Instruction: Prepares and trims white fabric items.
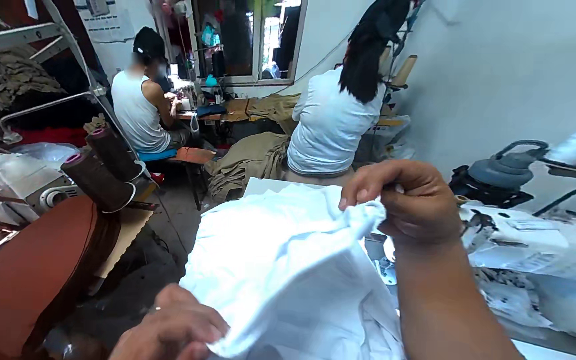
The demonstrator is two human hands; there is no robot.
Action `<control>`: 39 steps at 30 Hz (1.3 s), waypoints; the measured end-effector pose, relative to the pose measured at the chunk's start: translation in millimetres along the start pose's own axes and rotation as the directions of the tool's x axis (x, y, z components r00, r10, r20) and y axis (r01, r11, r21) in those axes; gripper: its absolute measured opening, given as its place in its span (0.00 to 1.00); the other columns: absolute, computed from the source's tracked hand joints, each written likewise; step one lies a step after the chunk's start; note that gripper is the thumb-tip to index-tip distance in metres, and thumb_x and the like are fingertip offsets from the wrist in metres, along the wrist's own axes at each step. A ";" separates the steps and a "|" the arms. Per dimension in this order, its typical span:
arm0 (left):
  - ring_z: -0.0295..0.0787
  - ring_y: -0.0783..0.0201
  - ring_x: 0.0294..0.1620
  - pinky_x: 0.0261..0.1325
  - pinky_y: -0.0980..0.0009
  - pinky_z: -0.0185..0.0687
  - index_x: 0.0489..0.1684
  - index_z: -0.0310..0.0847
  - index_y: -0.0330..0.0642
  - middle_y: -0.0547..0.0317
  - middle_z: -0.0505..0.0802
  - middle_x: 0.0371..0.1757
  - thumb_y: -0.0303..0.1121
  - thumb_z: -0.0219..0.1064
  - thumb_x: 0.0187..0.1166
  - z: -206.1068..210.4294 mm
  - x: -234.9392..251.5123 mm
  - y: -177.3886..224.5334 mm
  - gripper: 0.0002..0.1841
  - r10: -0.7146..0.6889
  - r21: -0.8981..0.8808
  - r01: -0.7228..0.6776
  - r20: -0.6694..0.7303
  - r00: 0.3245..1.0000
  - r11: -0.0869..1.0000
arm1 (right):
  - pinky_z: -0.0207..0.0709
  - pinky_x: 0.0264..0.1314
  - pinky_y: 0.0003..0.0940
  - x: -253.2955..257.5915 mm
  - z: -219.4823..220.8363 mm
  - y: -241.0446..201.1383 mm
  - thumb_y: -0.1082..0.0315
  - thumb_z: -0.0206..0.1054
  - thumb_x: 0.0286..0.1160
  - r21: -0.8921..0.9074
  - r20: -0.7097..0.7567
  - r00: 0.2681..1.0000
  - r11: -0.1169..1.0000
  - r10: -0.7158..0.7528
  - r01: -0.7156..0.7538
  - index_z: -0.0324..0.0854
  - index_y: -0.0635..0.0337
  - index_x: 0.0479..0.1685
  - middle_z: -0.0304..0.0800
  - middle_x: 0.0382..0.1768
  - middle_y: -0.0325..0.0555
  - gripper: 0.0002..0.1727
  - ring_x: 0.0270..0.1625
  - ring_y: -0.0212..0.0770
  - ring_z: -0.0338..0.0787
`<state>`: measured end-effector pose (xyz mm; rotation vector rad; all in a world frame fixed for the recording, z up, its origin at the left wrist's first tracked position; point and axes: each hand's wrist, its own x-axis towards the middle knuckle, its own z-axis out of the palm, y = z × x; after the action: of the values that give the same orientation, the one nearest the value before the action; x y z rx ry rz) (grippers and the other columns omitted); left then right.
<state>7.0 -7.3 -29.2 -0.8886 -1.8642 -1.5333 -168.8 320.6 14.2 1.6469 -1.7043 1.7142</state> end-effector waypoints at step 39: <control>0.82 0.82 0.51 0.53 0.84 0.82 0.50 0.81 0.44 0.68 0.85 0.52 0.34 0.57 0.87 73.1 44.5 -71.0 0.08 0.018 0.271 0.047 -0.233 0.972 0.961 | 0.78 0.29 0.18 -2.2 85.6 -7.6 0.69 0.68 0.76 -0.059 -0.435 0.828 0.907 0.353 -0.417 0.85 0.53 0.45 0.88 0.38 0.30 0.04 0.29 0.21 0.82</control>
<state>-77.1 61.8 -51.9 -0.5433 -1.8546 -1.2827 -117.0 255.9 -8.8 0.8172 -1.9715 1.8723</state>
